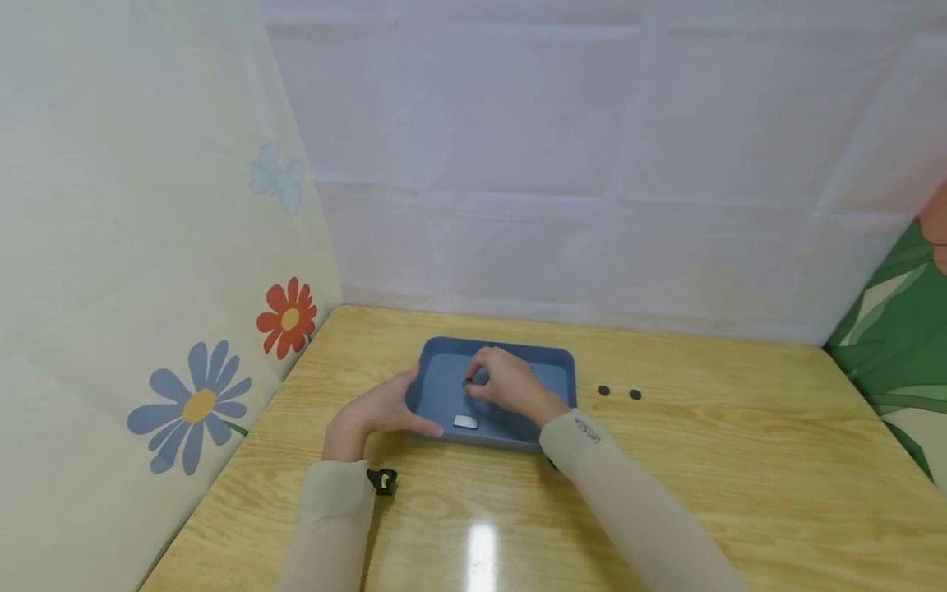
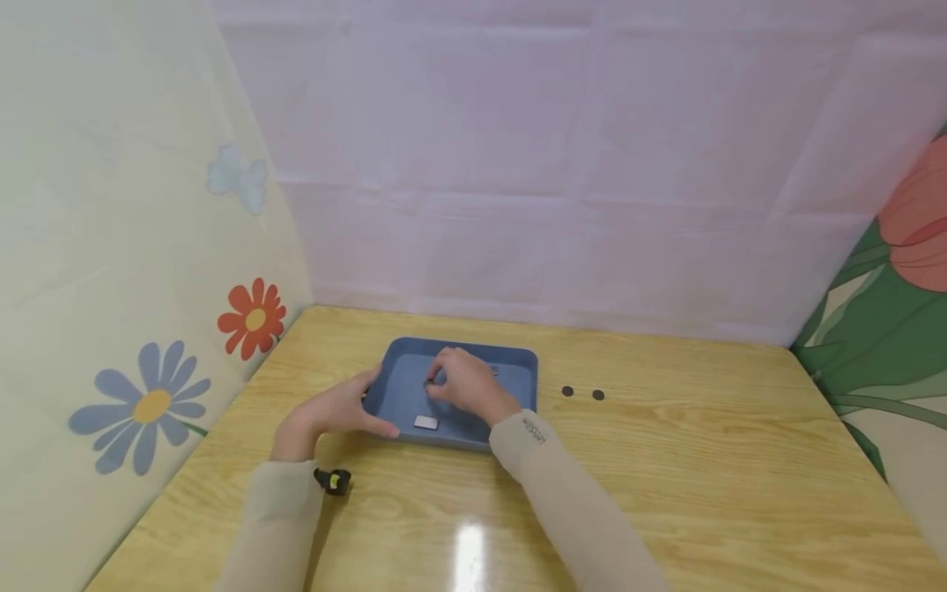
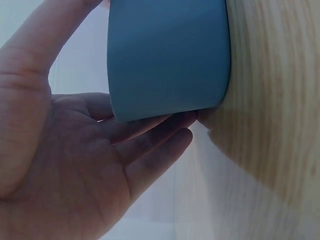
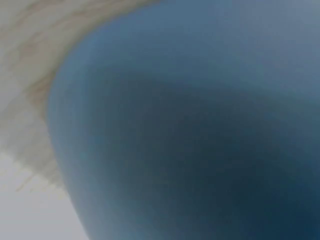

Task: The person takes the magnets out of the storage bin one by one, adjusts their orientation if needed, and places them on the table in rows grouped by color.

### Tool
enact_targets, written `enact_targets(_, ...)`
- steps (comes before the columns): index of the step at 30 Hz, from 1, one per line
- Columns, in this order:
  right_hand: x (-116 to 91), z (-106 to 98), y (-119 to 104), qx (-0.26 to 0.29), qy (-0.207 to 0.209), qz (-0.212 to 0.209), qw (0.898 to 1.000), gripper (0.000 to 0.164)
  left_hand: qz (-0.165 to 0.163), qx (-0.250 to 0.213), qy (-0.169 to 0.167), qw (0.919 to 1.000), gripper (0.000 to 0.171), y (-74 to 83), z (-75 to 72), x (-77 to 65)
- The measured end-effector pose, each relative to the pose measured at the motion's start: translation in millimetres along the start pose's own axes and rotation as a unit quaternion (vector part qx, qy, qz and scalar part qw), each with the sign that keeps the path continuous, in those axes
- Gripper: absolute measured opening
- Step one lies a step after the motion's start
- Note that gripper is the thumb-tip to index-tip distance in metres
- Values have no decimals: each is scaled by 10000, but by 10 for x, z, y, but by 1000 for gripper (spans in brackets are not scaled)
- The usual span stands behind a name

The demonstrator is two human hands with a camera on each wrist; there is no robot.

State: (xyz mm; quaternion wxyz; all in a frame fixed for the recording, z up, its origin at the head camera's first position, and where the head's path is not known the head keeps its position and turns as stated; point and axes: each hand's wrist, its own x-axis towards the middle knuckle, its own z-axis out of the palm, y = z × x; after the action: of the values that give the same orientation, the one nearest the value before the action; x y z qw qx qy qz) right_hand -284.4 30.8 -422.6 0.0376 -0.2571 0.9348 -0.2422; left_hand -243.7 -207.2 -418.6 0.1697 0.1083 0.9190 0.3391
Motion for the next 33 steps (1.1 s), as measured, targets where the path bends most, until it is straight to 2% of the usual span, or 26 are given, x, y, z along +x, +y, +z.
enact_targets(10, -44, -90, 25, 114, 56, -56, 9999, 14, 20, -33, -9, 10000, 135, -13, 10, 17)
enact_targets(24, -149, -240, 120, 195, 110, 309, 9993, 15, -30, 55, 15, 10000, 136, 2, 19, 18)
enact_targets(33, -246, -399, 327, 116, 322, 606, 9976, 16, -23, 45, 28, 10000, 139, -20, 10, 16)
